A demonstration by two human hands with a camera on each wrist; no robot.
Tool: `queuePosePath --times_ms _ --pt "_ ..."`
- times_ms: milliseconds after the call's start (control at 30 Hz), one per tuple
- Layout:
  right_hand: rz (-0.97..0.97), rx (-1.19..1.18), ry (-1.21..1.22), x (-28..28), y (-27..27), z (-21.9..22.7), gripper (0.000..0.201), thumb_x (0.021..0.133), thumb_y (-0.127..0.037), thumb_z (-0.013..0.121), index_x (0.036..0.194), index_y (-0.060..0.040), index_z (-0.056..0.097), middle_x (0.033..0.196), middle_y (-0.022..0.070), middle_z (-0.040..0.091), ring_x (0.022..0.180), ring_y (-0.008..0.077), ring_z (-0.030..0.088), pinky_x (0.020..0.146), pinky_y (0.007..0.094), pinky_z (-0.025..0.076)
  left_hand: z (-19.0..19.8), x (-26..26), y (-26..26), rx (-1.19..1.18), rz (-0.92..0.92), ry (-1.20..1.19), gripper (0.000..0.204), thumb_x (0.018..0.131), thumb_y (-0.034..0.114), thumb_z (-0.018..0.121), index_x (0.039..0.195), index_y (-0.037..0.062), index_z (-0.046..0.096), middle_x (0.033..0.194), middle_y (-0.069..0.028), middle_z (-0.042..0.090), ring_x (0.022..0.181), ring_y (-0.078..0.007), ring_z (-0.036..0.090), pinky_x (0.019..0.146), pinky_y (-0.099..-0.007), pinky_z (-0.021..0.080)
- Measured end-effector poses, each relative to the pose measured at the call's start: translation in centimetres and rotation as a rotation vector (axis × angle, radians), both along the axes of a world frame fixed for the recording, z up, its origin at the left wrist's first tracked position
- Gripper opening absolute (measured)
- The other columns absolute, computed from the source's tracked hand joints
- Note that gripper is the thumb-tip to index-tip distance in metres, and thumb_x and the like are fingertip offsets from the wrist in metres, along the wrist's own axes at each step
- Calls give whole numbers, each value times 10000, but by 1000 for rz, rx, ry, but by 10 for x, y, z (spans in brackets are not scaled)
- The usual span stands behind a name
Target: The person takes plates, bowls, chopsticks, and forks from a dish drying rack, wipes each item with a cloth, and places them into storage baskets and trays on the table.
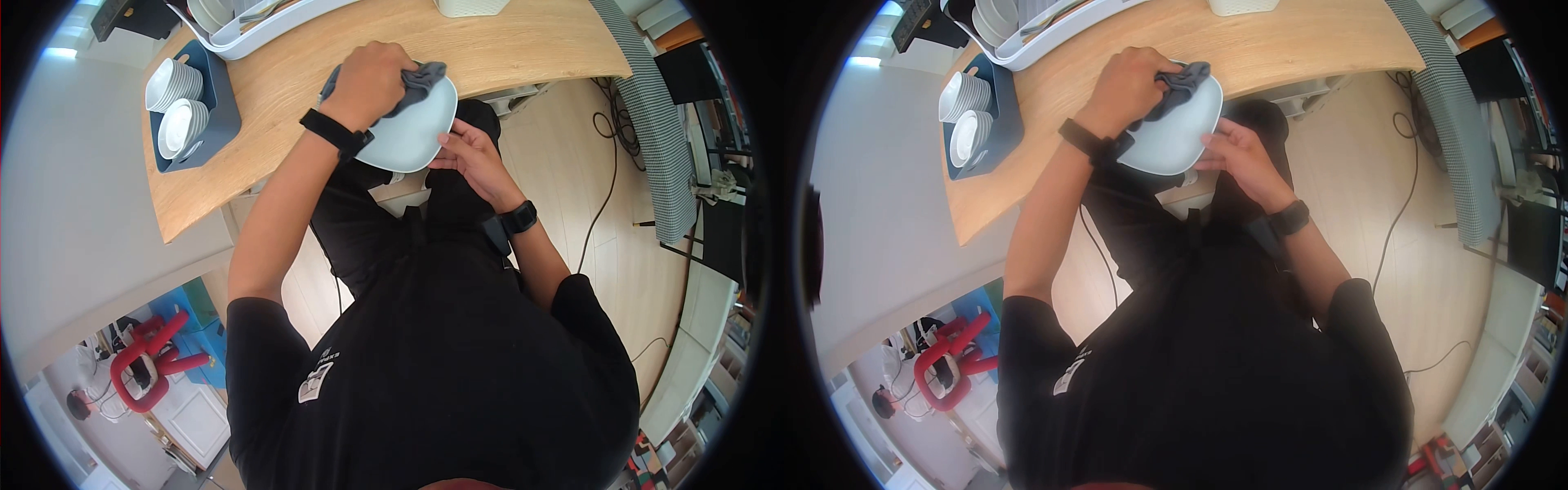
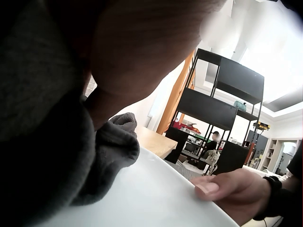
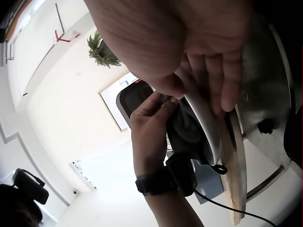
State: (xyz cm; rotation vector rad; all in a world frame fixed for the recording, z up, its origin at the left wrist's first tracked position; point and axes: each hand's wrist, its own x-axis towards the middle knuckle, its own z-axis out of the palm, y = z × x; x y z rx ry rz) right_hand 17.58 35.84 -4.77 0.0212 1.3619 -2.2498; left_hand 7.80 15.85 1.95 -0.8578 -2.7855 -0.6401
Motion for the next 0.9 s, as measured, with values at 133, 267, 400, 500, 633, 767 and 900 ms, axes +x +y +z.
queuePosePath --times_ms 133,267,400,500,633,767,900 --pt "-81 75 28 -3 3 3 346 968 -132 550 1277 26 562 1124 89 670 967 150 661 796 301 576 4 -9 -20 -54 52 19 284 716 61 709 990 113 763 925 -152 695 882 -356 630 814 -436 507" --pt "-124 185 81 -10 11 -1 313 963 -128 547 1222 36 609 1051 92 691 904 136 669 748 285 575 5 -7 -35 26 128 -1 250 746 93 690 972 157 776 885 -149 702 859 -358 655 803 -438 530" --pt "-172 227 112 -10 17 -5 295 960 -121 538 1192 32 636 1008 77 700 849 117 665 706 250 552 16 7 -48 72 225 -32 262 741 98 713 996 122 767 898 -164 713 796 -354 672 763 -402 547" --pt "-220 280 139 -7 27 -11 291 958 -115 534 1185 31 644 982 65 703 828 104 656 691 239 537 6 14 -57 283 305 -209 284 750 102 744 1033 79 753 875 -170 723 751 -268 693 734 -336 552" --pt "-200 323 163 -4 44 -8 277 960 -108 523 1156 39 654 972 56 703 824 88 634 713 229 508 -9 27 -61 791 248 -579 350 825 43 730 1158 -45 672 949 -130 724 824 -125 668 765 -246 542" --pt "-146 383 265 -5 55 3 266 963 -96 515 1132 55 654 962 53 700 876 94 616 803 256 489 4 36 -60 1005 230 -802 351 885 -1 664 1225 -75 619 1058 -97 700 899 -113 656 816 -236 536" --pt "-216 395 289 -5 52 12 257 983 -118 527 1122 58 654 927 41 691 822 81 615 737 235 495 4 33 -63 1113 139 -872 336 908 -13 626 1237 -78 605 1070 -114 694 894 -127 672 829 -245 554"
